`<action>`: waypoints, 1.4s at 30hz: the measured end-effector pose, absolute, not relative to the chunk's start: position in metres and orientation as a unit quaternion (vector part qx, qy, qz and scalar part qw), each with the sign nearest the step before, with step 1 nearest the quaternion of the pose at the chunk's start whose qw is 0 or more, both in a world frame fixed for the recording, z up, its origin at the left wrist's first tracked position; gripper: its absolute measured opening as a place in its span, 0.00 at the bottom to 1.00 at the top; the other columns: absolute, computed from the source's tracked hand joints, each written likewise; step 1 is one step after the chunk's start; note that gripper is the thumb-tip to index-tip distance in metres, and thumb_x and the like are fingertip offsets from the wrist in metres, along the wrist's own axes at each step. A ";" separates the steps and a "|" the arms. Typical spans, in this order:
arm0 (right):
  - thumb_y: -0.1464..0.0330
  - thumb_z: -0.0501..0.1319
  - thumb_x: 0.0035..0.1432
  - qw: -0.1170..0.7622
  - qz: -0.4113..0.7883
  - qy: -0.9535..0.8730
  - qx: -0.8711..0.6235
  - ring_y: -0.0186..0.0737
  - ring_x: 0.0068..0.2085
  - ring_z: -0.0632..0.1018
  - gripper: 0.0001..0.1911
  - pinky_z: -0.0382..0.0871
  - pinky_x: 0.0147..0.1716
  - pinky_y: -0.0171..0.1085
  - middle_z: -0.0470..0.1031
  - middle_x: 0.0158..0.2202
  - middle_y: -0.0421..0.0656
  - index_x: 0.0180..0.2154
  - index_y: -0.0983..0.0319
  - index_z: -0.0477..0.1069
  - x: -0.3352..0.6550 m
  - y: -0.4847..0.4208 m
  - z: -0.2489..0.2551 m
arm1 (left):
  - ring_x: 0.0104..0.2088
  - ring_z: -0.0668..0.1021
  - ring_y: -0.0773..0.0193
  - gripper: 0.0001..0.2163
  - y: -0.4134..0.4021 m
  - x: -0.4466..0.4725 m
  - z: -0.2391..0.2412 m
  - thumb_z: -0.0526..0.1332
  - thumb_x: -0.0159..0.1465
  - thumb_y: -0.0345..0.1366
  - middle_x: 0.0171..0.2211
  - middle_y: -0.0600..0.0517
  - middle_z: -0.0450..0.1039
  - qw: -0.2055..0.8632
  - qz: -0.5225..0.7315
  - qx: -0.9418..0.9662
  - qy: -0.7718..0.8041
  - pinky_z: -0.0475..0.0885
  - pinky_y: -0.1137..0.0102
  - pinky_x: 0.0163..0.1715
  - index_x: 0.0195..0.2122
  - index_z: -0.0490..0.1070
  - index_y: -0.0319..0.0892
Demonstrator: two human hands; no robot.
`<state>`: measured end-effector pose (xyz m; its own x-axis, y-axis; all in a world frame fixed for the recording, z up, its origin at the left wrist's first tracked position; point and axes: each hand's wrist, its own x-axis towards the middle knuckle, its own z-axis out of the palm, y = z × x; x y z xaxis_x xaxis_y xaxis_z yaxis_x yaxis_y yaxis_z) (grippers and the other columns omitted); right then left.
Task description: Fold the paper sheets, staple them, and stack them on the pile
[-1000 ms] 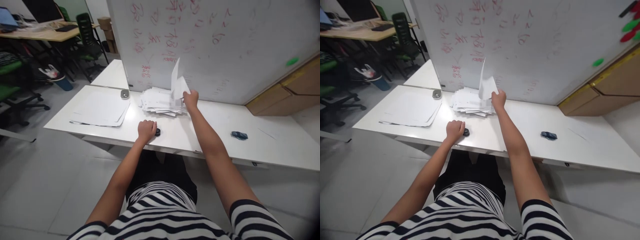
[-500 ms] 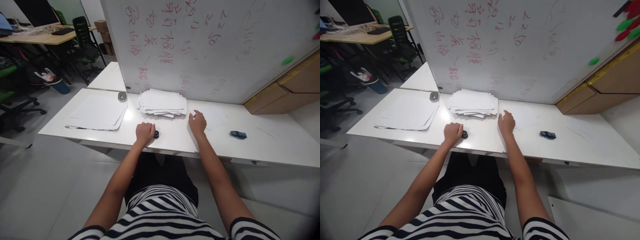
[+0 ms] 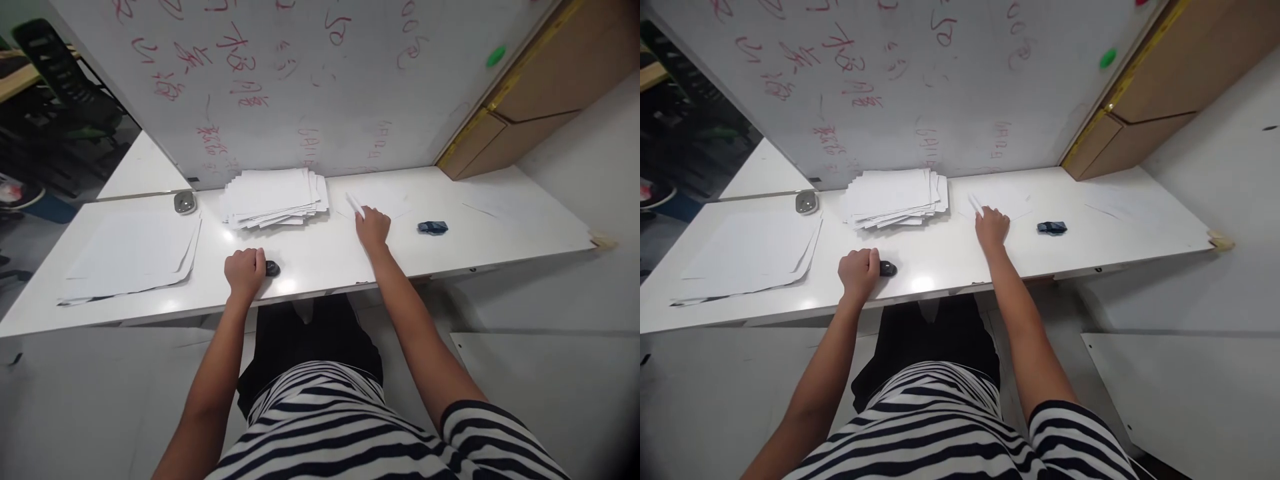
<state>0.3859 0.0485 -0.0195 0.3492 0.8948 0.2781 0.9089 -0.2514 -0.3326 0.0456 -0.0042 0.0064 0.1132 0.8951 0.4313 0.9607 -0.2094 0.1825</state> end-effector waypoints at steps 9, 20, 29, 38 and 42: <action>0.54 0.53 0.62 0.230 0.008 -0.593 -0.771 0.55 0.59 0.65 0.30 0.53 0.56 0.49 0.67 0.58 0.56 0.58 0.68 0.61 0.392 0.047 -0.023 | 0.27 0.67 0.59 0.19 -0.005 0.048 0.009 0.46 0.68 0.40 0.20 0.49 0.64 0.051 -0.216 -0.740 -0.634 0.49 0.65 0.29 0.19 0.58 0.43; 0.61 0.51 0.65 0.050 0.046 -0.629 -0.775 0.51 0.42 0.75 0.19 0.63 0.40 0.42 0.75 0.40 0.58 0.47 0.69 0.69 0.393 0.043 0.017 | 0.30 0.70 0.57 0.20 -0.008 0.049 0.016 0.44 0.69 0.42 0.22 0.48 0.67 0.040 -0.176 -0.743 -0.644 0.51 0.64 0.29 0.22 0.63 0.43; 0.59 0.54 0.62 0.311 0.048 -0.576 -0.754 0.44 0.38 0.73 0.15 0.64 0.40 0.40 0.74 0.31 0.47 0.38 0.65 0.71 0.399 -0.004 0.037 | 0.45 0.72 0.52 0.15 -0.029 0.076 0.039 0.49 0.67 0.44 0.37 0.44 0.74 -0.038 -0.254 -0.794 -0.551 0.59 0.57 0.48 0.35 0.70 0.42; 0.50 0.61 0.55 0.678 0.349 -0.401 -0.507 0.42 0.39 0.78 0.22 0.73 0.40 0.39 0.78 0.35 0.40 0.43 0.59 0.71 0.361 -0.108 0.052 | 0.59 0.68 0.53 0.29 -0.038 0.154 0.049 0.57 0.62 0.54 0.61 0.43 0.62 -0.545 -0.395 -0.631 -0.386 0.66 0.60 0.53 0.60 0.57 0.46; 0.48 0.61 0.54 0.648 0.391 -0.425 -0.496 0.44 0.45 0.78 0.26 0.74 0.44 0.41 0.79 0.41 0.43 0.47 0.58 0.71 0.362 -0.121 0.045 | 0.46 0.77 0.54 0.23 -0.031 0.147 0.045 0.62 0.59 0.51 0.47 0.44 0.76 -0.657 -0.369 -0.580 -0.308 0.71 0.60 0.47 0.50 0.70 0.41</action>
<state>0.3615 -0.1212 0.0451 0.3327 0.9288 0.1634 -0.0843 0.2019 -0.9758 0.1472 -0.0313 0.0453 0.5380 0.8426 0.0237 -0.1281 0.0539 0.9903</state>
